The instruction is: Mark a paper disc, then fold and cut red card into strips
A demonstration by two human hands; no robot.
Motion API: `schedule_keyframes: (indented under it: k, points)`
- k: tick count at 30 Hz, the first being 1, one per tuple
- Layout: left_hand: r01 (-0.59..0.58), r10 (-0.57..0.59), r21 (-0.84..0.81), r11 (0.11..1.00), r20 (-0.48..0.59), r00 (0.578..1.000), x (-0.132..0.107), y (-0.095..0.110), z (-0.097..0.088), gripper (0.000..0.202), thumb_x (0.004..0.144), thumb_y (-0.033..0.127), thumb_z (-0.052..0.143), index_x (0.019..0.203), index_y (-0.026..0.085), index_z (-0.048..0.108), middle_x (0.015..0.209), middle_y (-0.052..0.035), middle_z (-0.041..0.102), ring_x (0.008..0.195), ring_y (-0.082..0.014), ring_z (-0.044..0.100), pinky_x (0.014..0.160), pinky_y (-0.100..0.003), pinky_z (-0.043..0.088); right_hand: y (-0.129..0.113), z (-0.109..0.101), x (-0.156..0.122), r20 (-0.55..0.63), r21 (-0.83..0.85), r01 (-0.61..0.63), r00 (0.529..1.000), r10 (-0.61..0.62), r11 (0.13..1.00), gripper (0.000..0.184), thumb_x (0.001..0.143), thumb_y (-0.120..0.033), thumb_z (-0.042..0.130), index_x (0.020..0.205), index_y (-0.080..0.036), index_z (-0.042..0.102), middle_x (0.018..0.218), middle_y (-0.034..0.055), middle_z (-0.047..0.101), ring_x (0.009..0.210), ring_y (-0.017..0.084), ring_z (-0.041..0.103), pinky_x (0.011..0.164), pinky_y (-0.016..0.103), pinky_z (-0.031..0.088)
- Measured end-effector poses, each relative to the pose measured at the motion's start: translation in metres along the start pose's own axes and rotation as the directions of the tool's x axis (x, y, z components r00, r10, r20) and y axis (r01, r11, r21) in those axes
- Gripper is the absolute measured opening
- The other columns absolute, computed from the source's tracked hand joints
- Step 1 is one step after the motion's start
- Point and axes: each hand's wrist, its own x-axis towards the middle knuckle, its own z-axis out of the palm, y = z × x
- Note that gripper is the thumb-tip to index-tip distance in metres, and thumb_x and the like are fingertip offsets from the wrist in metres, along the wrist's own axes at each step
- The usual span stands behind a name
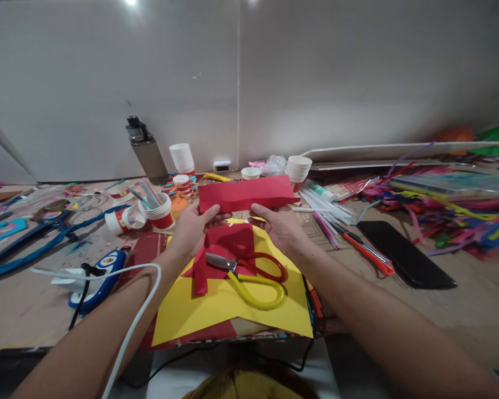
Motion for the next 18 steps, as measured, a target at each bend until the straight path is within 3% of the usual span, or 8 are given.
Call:
schedule_keyframes:
  k: [4, 18]
  points:
    - [0.006, -0.006, -0.025, 1.000, 0.001, 1.000, -0.001, 0.000, 0.001, 0.034, 0.068, 0.027, 0.077, 0.095, 0.014, 0.061, 0.086, -0.0098, 0.074, 0.080, -0.0234, 0.072, 0.071, -0.033, 0.058, -0.002, 0.002, 0.001, -0.034, -0.007, -0.004, 0.999, 0.004, 1.000, 0.030, 0.056, -0.025, 0.085, 0.076, -0.018, 0.063, 0.071, -0.0014, 0.065, 0.065, 0.012, 0.061, 0.068, 0.029, 0.054]
    - [-0.001, -0.002, -0.090, 0.996, -0.039, 0.999, -0.004, 0.006, 0.011, 0.027, 0.067, 0.021, 0.077, 0.087, 0.014, 0.060, 0.081, -0.0072, 0.074, 0.077, -0.0216, 0.072, 0.073, -0.030, 0.057, -0.002, 0.006, 0.001, -0.154, -0.023, 0.022, 0.988, -0.026, 0.999, 0.028, 0.053, -0.024, 0.084, 0.071, -0.017, 0.063, 0.060, -0.0022, 0.063, 0.051, 0.010, 0.053, 0.053, 0.026, 0.046]
